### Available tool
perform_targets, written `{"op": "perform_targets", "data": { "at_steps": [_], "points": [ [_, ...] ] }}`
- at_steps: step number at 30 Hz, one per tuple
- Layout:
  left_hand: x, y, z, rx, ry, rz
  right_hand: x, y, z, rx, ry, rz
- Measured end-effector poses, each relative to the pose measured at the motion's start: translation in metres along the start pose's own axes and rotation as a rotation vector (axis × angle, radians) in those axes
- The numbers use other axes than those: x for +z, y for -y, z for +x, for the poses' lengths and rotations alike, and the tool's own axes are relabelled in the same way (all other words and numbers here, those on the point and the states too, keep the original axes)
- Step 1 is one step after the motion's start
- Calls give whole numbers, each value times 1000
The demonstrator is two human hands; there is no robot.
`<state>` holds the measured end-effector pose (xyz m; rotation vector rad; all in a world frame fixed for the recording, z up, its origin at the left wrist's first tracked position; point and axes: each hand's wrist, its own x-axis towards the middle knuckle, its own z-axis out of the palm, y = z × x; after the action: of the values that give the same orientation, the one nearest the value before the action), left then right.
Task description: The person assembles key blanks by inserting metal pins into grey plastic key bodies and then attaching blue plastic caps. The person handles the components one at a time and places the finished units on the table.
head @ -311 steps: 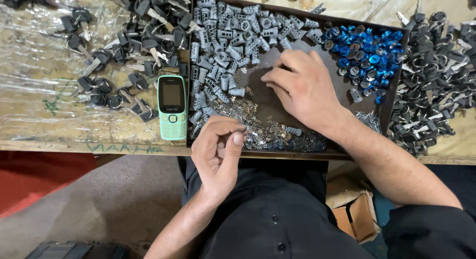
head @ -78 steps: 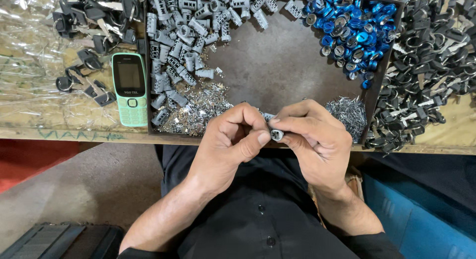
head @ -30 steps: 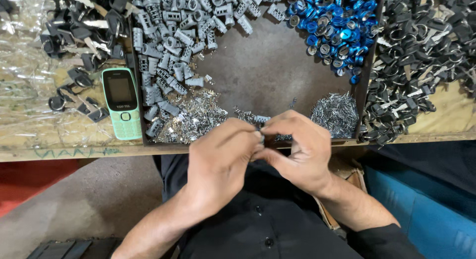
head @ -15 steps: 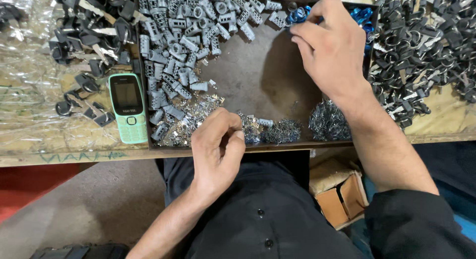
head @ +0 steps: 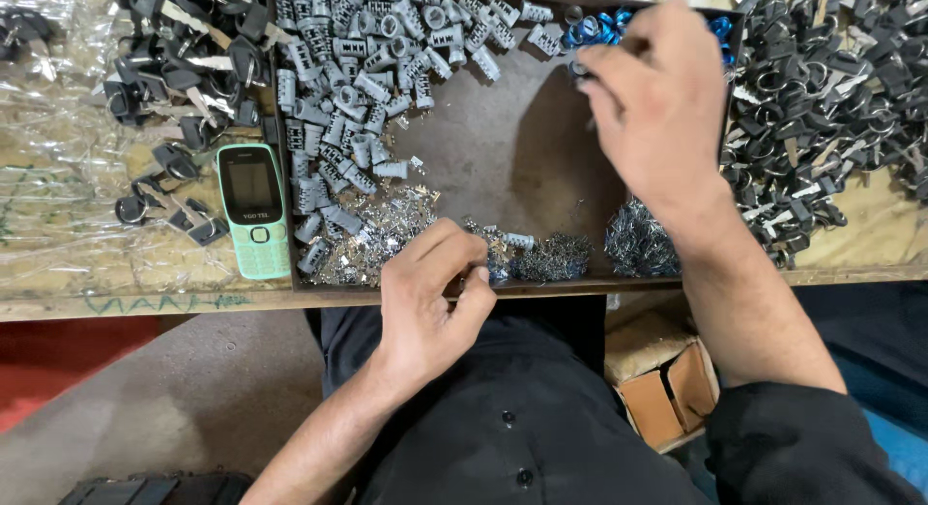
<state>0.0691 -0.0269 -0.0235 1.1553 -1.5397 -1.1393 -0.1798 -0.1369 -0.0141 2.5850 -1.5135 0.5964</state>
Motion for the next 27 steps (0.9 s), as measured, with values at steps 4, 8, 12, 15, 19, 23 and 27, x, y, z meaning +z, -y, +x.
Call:
{"op": "perform_targets", "data": {
  "at_steps": [4, 8, 12, 15, 19, 23, 27],
  "points": [
    [0, -3, 1, -57, -24, -35, -7, 12, 7, -18, -72, 73],
    [-6, -6, 0, -24, -22, -101, -33, 49, -22, 347, 54, 563],
    [-5, -7, 2, 93, 39, -149, -39, 88, -53, 481, 133, 1212],
    [1, -7, 3, 190, 49, -167, -36, 103, -65, 591, 94, 1379],
    [7, -5, 2, 149, 47, -200, -35, 104, -69, 549, 31, 1363],
    [12, -5, -2, 100, 22, -258, -36, 105, -71, 496, 17, 1336],
    [7, -7, -3, 38, 17, -299, -39, 108, -69, 483, 94, 1194]
  ]
}}
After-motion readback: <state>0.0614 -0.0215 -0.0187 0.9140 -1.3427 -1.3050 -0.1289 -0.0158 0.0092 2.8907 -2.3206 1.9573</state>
